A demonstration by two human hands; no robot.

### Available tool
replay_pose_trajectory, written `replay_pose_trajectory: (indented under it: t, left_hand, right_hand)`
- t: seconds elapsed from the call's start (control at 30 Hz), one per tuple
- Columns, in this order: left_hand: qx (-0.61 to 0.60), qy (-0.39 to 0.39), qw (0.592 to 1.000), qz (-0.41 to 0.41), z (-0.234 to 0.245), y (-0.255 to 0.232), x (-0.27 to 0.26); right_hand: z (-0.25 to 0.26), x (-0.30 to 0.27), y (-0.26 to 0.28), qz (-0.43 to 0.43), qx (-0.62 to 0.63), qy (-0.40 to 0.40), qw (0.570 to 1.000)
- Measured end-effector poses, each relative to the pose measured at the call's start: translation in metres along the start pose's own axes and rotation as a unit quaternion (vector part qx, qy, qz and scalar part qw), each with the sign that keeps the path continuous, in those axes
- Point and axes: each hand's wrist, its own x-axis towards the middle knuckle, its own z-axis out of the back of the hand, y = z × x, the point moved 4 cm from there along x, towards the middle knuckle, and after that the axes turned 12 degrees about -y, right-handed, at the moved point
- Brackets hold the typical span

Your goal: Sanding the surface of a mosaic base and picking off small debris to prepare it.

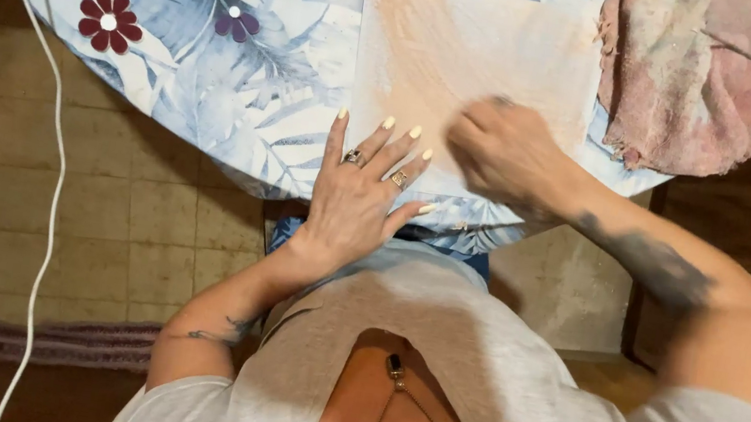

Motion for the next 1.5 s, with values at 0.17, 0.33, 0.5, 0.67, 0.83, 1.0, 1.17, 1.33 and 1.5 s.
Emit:
replay_pose_trajectory:
  t: [0.17, 0.33, 0.5, 0.67, 0.83, 1.0, 1.17, 1.33, 1.5]
  left_hand:
    - [0.099, 0.051, 0.993, -0.033, 0.004, -0.001, 0.0]
    - [0.091, 0.027, 0.995, -0.03, 0.007, 0.001, -0.002]
    - [0.081, 0.014, 0.995, -0.048, 0.008, 0.002, 0.001]
    - [0.092, 0.027, 0.993, -0.067, 0.01, 0.001, 0.001]
    - [0.089, 0.026, 0.992, -0.081, 0.013, 0.003, 0.0]
    - [0.097, 0.063, 0.99, -0.078, 0.006, 0.004, -0.001]
    - [0.079, 0.046, 0.993, -0.068, 0.006, 0.004, -0.001]
    - [0.098, 0.064, 0.991, -0.067, 0.001, 0.005, -0.004]
    - [-0.007, 0.048, 0.999, -0.008, -0.001, 0.007, -0.005]
  right_hand:
    - [-0.06, 0.086, -0.023, -0.019, -0.005, 0.002, 1.0]
    - [-0.049, 0.09, -0.021, 0.047, -0.069, 0.004, 0.996]
    - [0.01, 0.007, -0.015, 0.173, 0.028, 0.203, 0.964]
    - [0.037, -0.022, -0.026, 0.135, 0.034, 0.257, 0.956]
    - [0.027, 0.003, -0.017, 0.043, 0.061, 0.145, 0.987]
    - [-0.033, 0.058, -0.015, 0.053, 0.03, 0.131, 0.99]
    - [-0.074, 0.124, -0.037, 0.028, -0.049, 0.146, 0.988]
    - [-0.034, 0.08, -0.015, 0.085, -0.038, 0.211, 0.973]
    - [0.013, -0.034, -0.038, 0.232, 0.05, 0.121, 0.964]
